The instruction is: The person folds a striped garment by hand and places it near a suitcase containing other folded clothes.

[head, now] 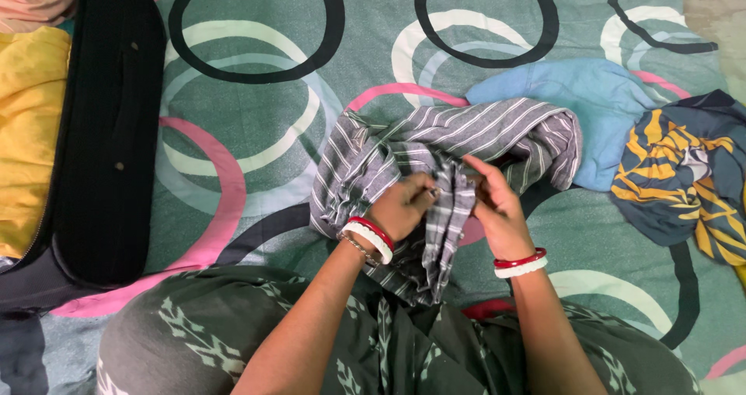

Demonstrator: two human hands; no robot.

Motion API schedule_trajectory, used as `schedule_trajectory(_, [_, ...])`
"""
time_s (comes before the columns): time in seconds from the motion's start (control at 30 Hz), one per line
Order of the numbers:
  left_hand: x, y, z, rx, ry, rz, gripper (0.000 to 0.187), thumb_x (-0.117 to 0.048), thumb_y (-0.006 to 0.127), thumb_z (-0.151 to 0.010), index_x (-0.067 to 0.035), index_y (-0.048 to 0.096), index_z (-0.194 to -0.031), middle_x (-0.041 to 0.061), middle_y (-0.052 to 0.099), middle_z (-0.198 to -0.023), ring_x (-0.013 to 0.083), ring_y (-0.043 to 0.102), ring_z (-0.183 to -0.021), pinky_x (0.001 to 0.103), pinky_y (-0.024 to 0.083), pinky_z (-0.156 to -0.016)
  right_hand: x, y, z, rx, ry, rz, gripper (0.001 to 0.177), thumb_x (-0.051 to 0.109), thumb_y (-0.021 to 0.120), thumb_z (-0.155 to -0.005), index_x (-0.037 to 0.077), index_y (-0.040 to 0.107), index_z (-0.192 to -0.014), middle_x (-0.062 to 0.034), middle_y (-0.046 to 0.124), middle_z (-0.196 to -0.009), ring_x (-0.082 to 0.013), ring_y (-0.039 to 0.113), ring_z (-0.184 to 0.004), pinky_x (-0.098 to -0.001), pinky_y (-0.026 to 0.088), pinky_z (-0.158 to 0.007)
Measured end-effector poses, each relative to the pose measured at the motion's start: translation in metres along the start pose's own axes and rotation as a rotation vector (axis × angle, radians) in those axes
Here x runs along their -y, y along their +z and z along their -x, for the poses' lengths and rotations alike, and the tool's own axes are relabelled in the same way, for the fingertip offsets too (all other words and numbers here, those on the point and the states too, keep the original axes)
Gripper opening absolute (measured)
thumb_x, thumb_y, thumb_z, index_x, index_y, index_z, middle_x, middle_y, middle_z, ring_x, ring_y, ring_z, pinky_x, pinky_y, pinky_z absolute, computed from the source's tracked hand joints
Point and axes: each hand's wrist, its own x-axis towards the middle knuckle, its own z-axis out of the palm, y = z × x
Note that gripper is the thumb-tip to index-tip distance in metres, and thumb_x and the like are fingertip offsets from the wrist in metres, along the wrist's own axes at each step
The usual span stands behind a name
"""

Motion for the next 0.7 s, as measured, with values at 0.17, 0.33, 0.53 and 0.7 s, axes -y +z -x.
schedule_trajectory(0.17, [0.006,0.009,0.002,0.094,0.044,0.028,0.016,-0.015,0.063,-0.098,-0.002,0.067,-0.107,0.009,0.069,-0.082,0.0144,0.062,-0.074,0.032,0.051,-0.07,0.019,0.007,0.002,0.091,-0.257,0.475,0.072,-0.021,0.046,-0.068,0.0,0.054,-0.136,-0.0101,0.056,-0.142,-0.0206,0.048,-0.139,-0.0323,0.032,-0.117])
schedule_trajectory(0.33, [-0.018,-0.023,0.005,-0.013,0.059,-0.092,0.018,-0.013,0.062,-0.094,-0.006,0.074,-0.106,0.01,0.078,-0.092,0.0189,0.076,-0.086,0.035,0.058,-0.079,0.003,-0.001,0.001,0.04,-0.21,0.527,0.048,-0.018,0.048,-0.067,0.002,0.068,-0.105,-0.0104,0.065,-0.134,-0.0192,0.06,-0.127,-0.03,0.039,-0.11])
schedule_trajectory(0.53, [-0.06,-0.08,0.055,-0.008,-0.252,-1.07,0.032,-0.016,0.059,-0.09,-0.016,0.067,-0.122,0.018,0.069,-0.116,0.0377,0.068,-0.106,0.049,0.054,-0.092,-0.012,-0.011,0.012,-0.017,-0.254,0.436,0.046,-0.021,0.048,-0.067,0.001,0.067,-0.103,-0.0119,0.065,-0.134,-0.0203,0.06,-0.126,-0.0291,0.043,-0.108])
schedule_trajectory(0.7, [-0.04,-0.094,0.095,0.072,-0.527,-1.03,0.043,-0.024,0.07,-0.088,-0.006,0.061,-0.126,0.019,0.065,-0.129,0.0377,0.064,-0.121,0.047,0.052,-0.101,-0.009,-0.008,0.024,-0.057,-0.239,0.385,0.051,-0.023,0.046,-0.067,0.001,0.068,-0.105,-0.011,0.064,-0.134,-0.0179,0.06,-0.124,-0.0275,0.046,-0.104])
